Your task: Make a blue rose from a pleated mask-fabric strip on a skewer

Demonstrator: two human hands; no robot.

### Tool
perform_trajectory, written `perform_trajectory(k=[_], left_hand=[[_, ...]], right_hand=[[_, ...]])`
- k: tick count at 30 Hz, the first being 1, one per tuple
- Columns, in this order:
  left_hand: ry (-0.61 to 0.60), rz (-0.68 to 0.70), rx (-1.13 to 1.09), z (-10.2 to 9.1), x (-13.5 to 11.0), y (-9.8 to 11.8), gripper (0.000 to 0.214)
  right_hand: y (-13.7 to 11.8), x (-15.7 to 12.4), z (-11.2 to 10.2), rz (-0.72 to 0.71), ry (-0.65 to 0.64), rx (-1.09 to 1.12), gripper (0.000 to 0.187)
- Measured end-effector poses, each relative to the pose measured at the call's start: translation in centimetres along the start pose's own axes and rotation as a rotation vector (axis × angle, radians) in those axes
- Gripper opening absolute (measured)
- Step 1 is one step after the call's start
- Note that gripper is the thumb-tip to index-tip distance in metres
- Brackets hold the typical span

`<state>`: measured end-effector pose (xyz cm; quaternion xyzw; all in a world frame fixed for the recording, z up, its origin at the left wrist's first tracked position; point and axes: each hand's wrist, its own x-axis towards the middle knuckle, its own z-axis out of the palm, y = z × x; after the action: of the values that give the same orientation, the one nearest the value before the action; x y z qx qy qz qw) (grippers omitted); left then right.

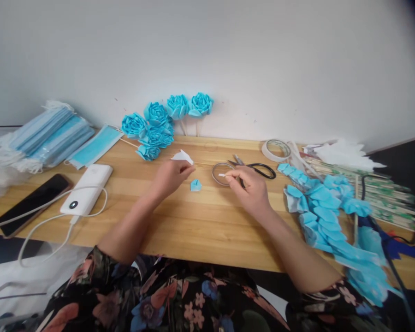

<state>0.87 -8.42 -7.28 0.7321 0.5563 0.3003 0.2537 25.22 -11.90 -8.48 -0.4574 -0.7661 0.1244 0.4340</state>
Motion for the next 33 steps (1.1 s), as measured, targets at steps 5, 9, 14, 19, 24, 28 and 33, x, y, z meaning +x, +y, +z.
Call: perform_trajectory(k=[5, 9, 14, 19, 24, 28, 33], left_hand=[[-0.195, 0.020, 0.234, 1.0, -0.1, -0.6, 0.013], [-0.238, -0.068, 0.277, 2.4, -0.3, -0.7, 0.005], [-0.266, 0.055, 0.323, 2.5, -0.2, -0.5, 0.009], [-0.206, 0.159, 0.093, 2.2, -0.2, 0.1, 0.006], [-0.176, 0.129, -0.094, 2.6, -0.6, 0.6, 0.008], [-0.121, 0.091, -0.244, 3.2, -0.7, 0.6, 0.011], [-0.135, -0.051, -0.610, 3.8, -0.3, 0.3, 0.035]], right_hand=[[0.6, -0.5, 0.8, 0.030, -0.076, 0.059, 0.023], [0.6, -0.8, 1.3, 0.091, -0.104, 0.101, 0.027], [0.5, -0.6, 1.7, 0.183, -0.166, 0.163, 0.034], [0.8, 0.6, 2.1, 0.212, -0.287, 0.233, 0.043], [1.2, 1.3, 2.4, 0.295, -0.414, 0.401, 0.050], [1.5, 1.1, 2.8, 0.365, -0.384, 0.495, 0.049], [1.5, 0.7, 3.0, 0.426, -0.280, 0.565, 0.049]])
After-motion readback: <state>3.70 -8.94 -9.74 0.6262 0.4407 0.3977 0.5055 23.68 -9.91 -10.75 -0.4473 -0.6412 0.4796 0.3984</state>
